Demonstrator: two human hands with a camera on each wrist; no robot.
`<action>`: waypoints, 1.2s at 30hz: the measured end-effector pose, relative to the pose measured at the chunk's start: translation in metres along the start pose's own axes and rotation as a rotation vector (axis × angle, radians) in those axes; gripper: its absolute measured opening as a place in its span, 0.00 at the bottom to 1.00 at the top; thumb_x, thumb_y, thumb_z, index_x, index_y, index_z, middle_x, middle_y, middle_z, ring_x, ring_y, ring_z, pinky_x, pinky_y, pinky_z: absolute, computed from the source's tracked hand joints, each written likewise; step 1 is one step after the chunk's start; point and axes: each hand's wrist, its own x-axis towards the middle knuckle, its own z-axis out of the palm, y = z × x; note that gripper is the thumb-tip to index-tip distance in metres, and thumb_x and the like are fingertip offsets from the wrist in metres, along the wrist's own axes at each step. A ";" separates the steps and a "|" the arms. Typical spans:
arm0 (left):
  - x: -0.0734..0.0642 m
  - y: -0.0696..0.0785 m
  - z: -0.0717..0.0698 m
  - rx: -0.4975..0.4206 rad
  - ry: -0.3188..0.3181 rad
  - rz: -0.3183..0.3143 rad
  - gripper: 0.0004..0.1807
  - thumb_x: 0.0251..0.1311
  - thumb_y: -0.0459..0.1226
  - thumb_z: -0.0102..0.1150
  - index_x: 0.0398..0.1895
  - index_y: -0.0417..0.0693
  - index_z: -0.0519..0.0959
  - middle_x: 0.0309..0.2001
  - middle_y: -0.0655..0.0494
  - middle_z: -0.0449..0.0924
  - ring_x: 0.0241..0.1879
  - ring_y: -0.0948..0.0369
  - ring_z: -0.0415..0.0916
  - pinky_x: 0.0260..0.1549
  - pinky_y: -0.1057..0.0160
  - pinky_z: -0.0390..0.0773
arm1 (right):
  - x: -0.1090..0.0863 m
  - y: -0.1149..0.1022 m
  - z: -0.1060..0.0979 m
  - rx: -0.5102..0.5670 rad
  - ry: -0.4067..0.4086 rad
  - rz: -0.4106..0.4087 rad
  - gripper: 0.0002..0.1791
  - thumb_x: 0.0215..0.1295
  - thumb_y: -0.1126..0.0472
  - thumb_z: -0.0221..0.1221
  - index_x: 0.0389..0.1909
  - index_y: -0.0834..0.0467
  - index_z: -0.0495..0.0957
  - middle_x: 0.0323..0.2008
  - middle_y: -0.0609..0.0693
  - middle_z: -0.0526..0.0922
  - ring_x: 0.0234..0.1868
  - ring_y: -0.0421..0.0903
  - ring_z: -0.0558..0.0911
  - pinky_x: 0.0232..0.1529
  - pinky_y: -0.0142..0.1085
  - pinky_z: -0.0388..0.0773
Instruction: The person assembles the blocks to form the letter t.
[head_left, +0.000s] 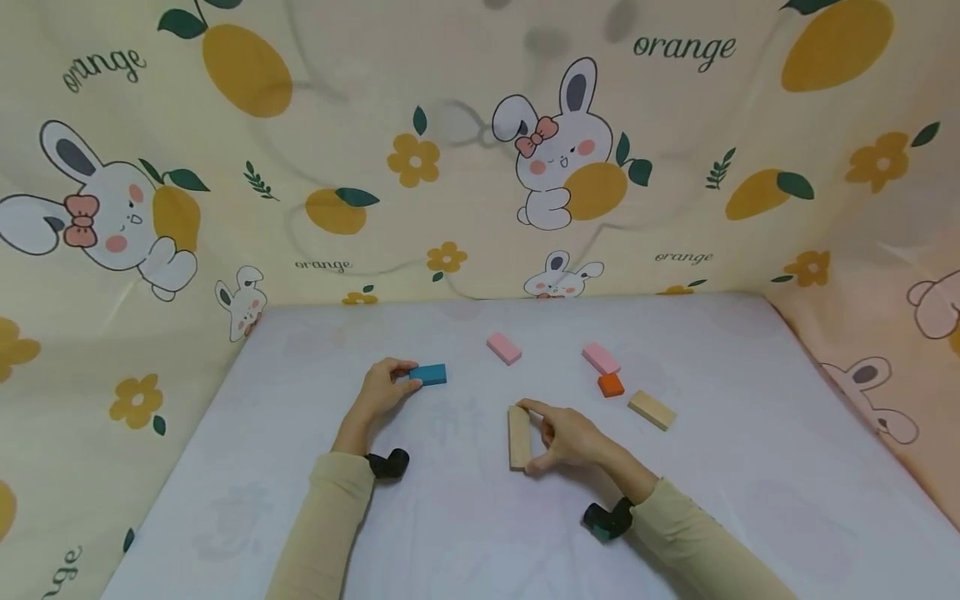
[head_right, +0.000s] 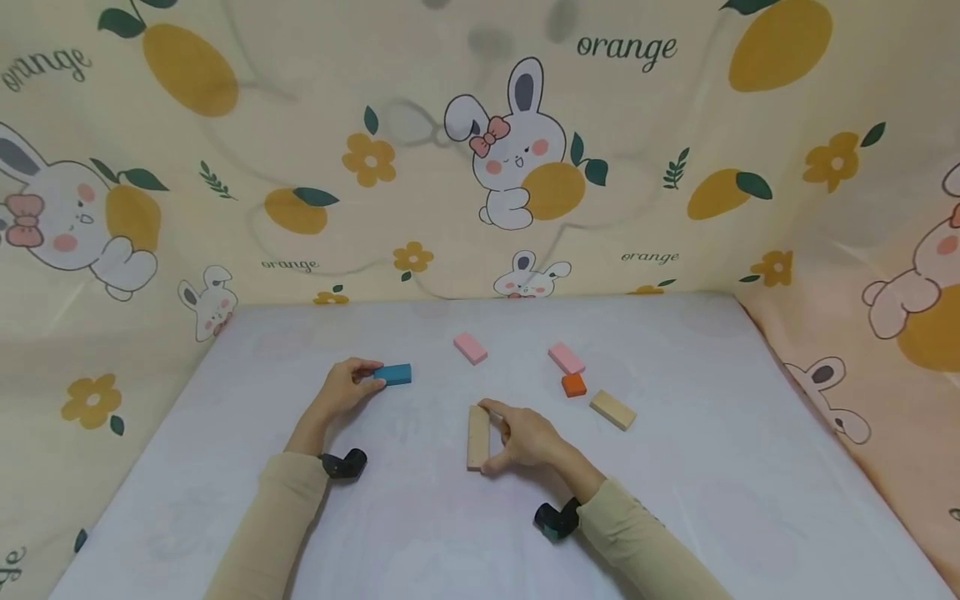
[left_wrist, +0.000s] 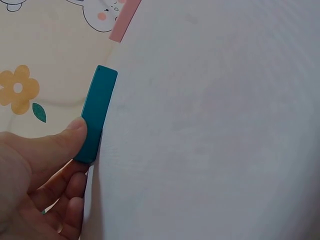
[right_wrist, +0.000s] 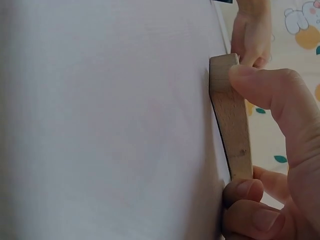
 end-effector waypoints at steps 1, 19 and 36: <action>0.000 0.000 0.000 -0.011 0.000 -0.003 0.19 0.59 0.32 0.63 0.53 0.34 0.78 0.53 0.36 0.79 0.55 0.45 0.76 0.60 0.47 0.75 | 0.000 0.000 0.000 -0.003 -0.005 0.002 0.50 0.42 0.53 0.76 0.67 0.61 0.64 0.17 0.42 0.68 0.20 0.33 0.63 0.23 0.23 0.58; -0.003 -0.004 -0.004 -0.011 -0.044 0.023 0.23 0.61 0.34 0.61 0.58 0.33 0.73 0.59 0.36 0.74 0.59 0.44 0.72 0.64 0.47 0.72 | -0.016 -0.002 0.012 0.412 0.157 0.015 0.34 0.56 0.63 0.67 0.62 0.70 0.68 0.28 0.60 0.80 0.25 0.32 0.70 0.24 0.23 0.67; 0.001 -0.004 -0.006 0.040 -0.087 0.077 0.22 0.58 0.35 0.65 0.55 0.36 0.77 0.53 0.37 0.77 0.55 0.44 0.75 0.59 0.47 0.76 | -0.018 -0.011 0.022 0.401 0.212 0.058 0.31 0.56 0.66 0.66 0.60 0.73 0.70 0.29 0.60 0.80 0.22 0.31 0.66 0.22 0.23 0.63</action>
